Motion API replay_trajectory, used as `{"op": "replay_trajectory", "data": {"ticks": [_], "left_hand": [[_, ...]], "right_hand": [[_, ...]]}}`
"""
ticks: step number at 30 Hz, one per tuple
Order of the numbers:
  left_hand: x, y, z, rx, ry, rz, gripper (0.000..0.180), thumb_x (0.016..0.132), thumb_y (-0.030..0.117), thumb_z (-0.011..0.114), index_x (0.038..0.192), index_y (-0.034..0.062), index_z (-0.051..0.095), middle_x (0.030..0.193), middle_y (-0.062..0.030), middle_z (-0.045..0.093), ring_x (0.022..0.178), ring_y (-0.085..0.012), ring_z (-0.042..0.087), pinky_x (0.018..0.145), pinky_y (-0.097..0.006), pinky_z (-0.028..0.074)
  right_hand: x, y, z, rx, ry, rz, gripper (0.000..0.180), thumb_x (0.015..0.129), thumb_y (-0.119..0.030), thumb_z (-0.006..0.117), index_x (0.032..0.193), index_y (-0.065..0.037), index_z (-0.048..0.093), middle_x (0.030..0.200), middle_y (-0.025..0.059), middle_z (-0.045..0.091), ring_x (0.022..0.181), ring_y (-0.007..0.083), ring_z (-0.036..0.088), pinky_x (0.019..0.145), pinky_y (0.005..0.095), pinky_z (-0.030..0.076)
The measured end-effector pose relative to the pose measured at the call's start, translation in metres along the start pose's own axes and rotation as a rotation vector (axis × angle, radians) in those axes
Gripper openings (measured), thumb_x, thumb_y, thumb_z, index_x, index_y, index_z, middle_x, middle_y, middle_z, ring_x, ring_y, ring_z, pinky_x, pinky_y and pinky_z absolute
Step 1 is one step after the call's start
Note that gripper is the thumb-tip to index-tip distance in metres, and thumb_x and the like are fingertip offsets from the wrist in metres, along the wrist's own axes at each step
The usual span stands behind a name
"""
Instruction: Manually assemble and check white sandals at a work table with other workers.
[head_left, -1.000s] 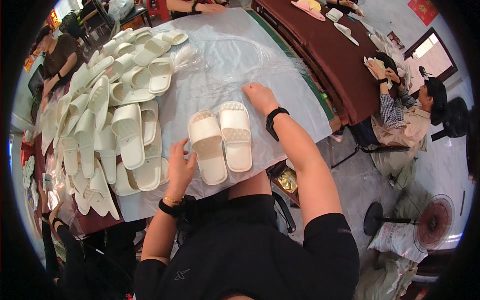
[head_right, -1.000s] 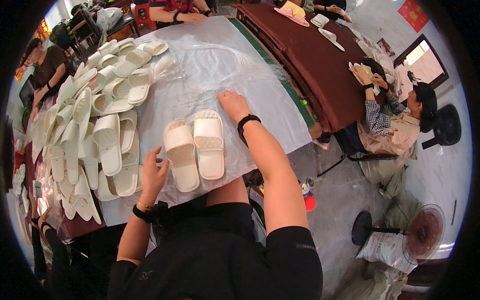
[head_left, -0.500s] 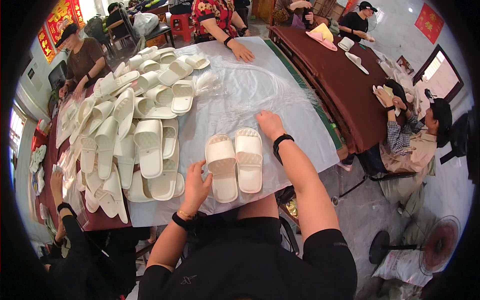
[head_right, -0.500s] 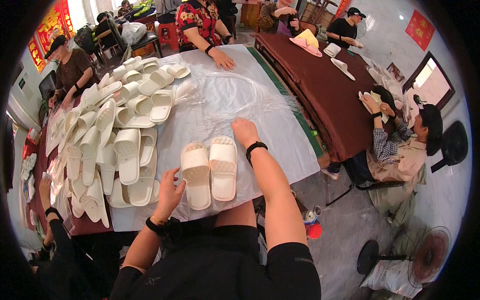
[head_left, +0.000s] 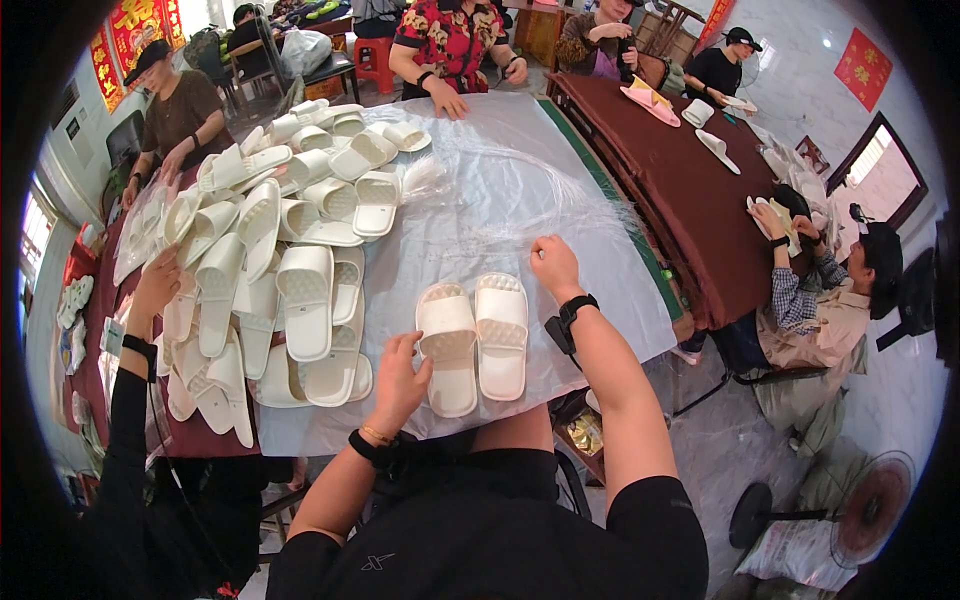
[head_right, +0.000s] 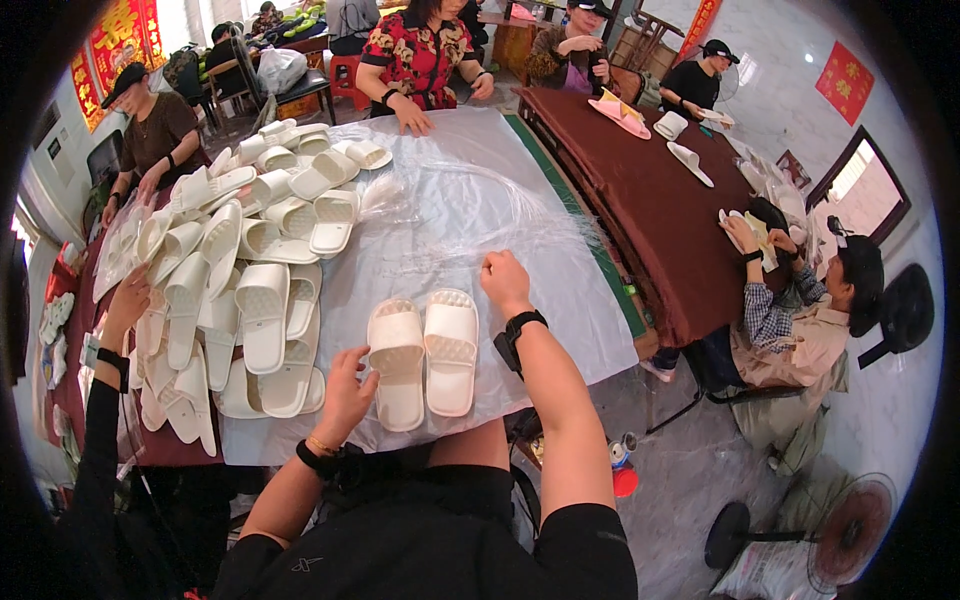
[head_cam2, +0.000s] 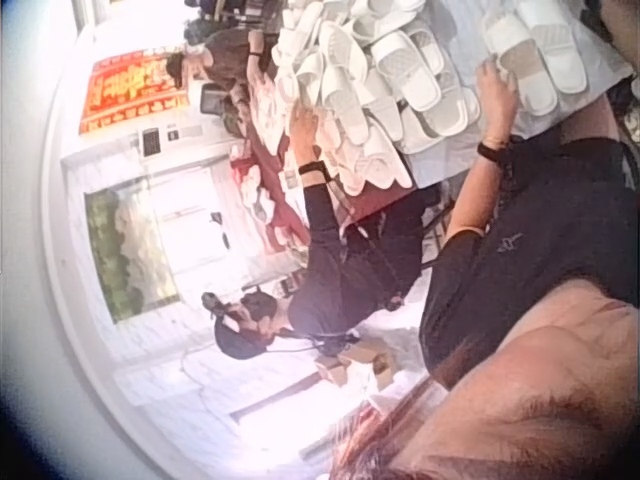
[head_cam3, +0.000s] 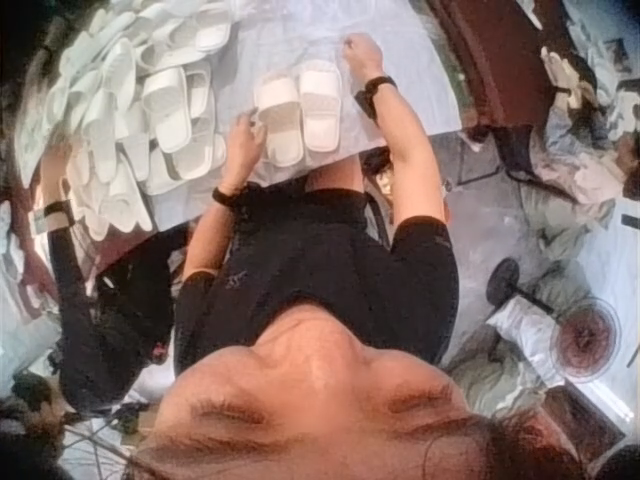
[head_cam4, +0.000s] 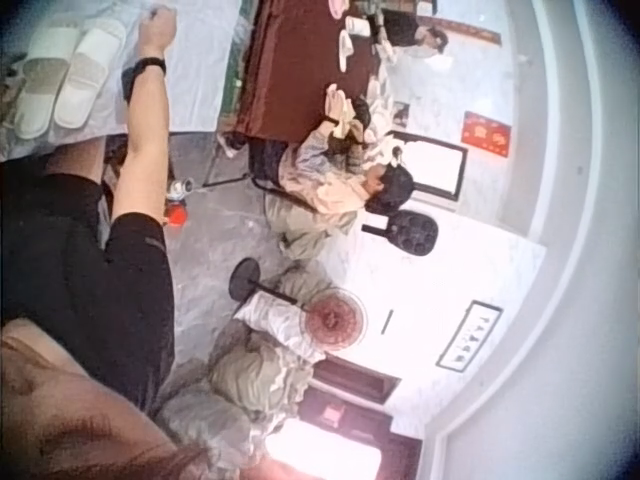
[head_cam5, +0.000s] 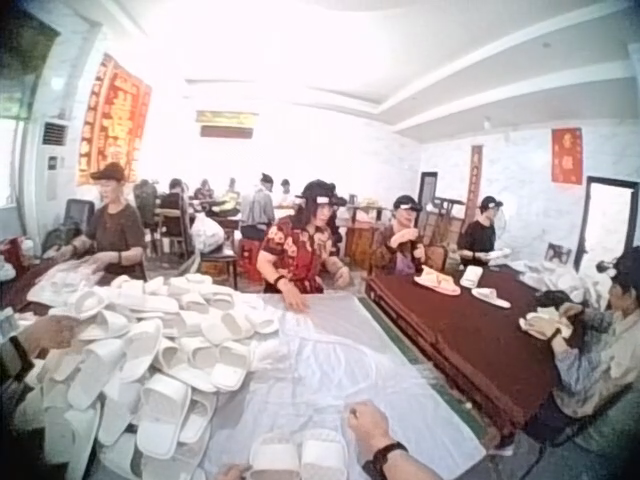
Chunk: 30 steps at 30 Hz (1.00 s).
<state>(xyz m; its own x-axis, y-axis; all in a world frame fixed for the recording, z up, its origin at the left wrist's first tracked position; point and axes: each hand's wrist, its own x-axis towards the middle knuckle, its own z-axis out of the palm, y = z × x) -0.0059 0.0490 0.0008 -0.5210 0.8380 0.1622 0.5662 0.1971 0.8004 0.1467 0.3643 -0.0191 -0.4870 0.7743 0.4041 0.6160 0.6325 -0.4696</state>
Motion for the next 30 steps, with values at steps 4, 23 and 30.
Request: {"op": "replay_trajectory", "data": {"ticks": [4, 23, 30], "left_hand": [[0.003, -0.003, 0.006, -0.001, 0.013, 0.051, 0.040, 0.078, 0.010, 0.064, 0.117, 0.0008, 0.055, 0.109, -0.0171, 0.056, 0.094, -0.0300, 0.057, 0.083, -0.038, 0.047], [0.041, 0.037, 0.022, -0.273, 0.062, 0.070, 0.037, 0.085, 0.015, 0.062, 0.118, 0.0006, 0.057, 0.100, -0.0161, 0.063, 0.082, -0.0270, 0.063, 0.073, -0.036, 0.051], [0.070, 0.051, 0.031, -0.360, -0.081, 0.074, 0.030, 0.087, 0.019, 0.062, 0.111, 0.0006, 0.063, 0.090, -0.0152, 0.069, 0.079, -0.0250, 0.067, 0.071, -0.034, 0.051]], "right_hand": [[0.004, 0.001, -0.004, 0.131, 0.104, -0.006, 0.010, 0.079, -0.016, 0.055, 0.079, -0.009, 0.063, 0.083, 0.0111, 0.062, 0.078, 0.0336, 0.060, 0.068, 0.0441, 0.049], [-0.042, -0.077, -0.023, 0.320, -0.056, -0.326, 0.005, 0.080, -0.009, 0.063, 0.083, -0.006, 0.062, 0.072, 0.0111, 0.062, 0.059, 0.0235, 0.061, 0.054, 0.0333, 0.048], [-0.060, -0.088, -0.026, 0.261, -0.180, -0.414, 0.007, 0.078, -0.010, 0.063, 0.084, -0.006, 0.062, 0.076, 0.0120, 0.063, 0.067, 0.0296, 0.062, 0.059, 0.0378, 0.050]]}}
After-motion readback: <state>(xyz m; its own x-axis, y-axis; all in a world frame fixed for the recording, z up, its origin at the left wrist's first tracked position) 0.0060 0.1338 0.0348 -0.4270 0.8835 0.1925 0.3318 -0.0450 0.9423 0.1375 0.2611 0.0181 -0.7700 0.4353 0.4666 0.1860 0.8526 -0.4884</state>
